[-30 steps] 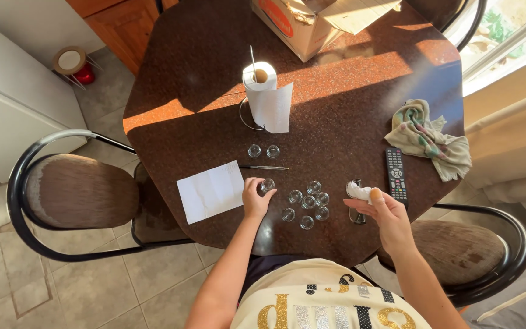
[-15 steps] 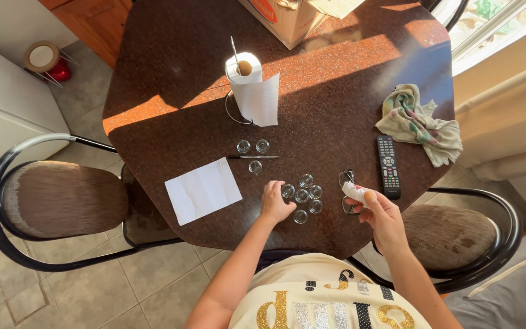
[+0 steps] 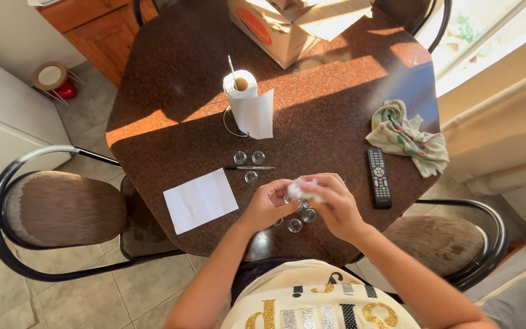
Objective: Cleaning and inspecting small glass jars at a table using paper towels
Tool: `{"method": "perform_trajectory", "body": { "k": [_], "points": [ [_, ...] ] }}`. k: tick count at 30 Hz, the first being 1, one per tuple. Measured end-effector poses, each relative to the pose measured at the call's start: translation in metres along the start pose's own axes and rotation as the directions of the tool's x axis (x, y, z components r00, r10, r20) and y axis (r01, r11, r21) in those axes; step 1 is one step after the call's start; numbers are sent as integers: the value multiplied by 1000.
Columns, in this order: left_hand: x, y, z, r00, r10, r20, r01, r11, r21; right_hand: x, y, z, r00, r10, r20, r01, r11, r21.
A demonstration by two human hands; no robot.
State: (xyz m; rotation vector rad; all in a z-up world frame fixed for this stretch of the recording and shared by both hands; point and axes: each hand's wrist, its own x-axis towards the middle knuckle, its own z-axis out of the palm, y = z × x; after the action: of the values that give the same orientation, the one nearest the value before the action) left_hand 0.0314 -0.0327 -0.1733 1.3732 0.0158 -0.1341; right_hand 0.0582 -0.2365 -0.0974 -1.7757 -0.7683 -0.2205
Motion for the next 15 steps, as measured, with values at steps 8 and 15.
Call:
{"method": "perform_trajectory", "body": {
  "k": [8,15],
  "points": [
    [-22,78,-19,744,-38,667,420,803,-422,19,-7,-28,748,-608,267,648,755,-97],
    [-19,122,-19,717,-121,687,275,954,-120,44,-56,-28,715,-394,577,473,881,15]
  ]
}}
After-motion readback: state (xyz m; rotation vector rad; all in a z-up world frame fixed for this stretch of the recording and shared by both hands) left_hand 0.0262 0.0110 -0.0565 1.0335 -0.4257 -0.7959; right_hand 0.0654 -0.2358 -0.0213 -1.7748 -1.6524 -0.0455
